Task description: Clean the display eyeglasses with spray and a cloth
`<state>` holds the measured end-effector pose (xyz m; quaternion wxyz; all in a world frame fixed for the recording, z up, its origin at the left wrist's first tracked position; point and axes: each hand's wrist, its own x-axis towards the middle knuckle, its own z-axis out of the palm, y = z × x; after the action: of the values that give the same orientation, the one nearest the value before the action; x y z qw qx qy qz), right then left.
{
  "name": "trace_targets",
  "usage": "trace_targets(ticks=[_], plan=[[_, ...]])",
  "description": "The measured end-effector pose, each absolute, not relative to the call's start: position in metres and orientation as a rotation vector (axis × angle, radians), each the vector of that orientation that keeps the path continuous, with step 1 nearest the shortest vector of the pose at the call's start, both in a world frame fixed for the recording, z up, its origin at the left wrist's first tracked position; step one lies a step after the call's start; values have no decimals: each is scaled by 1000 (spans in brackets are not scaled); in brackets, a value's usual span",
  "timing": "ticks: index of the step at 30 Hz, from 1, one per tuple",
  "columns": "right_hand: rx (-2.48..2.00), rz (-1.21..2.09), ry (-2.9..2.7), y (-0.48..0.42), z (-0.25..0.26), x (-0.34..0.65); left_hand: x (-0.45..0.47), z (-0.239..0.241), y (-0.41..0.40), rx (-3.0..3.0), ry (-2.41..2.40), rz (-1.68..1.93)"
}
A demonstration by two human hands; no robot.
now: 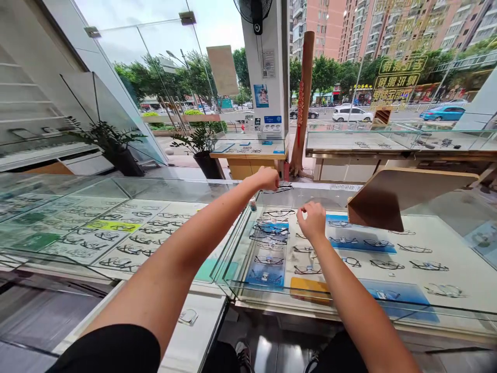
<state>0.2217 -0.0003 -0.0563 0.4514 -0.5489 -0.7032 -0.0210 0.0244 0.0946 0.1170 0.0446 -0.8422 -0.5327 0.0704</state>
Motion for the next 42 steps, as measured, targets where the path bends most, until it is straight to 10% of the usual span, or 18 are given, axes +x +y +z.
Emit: trace_targets(ticks=[9,21,32,42], plan=[[-1401,-44,-1717,-4,-61,232,-66,186,-53,-2792,-1553,170],[-1483,-118,-1724,4,-75,244,-168,36,-196,-2977,-2371,371],[-1488,-73,-1743,0,-71,241,-184,-47,-195,-2812,-2011,1016],[-1508,-82,-1763,0,-71,240,-226,-123,-150,-2429,-2097,710]])
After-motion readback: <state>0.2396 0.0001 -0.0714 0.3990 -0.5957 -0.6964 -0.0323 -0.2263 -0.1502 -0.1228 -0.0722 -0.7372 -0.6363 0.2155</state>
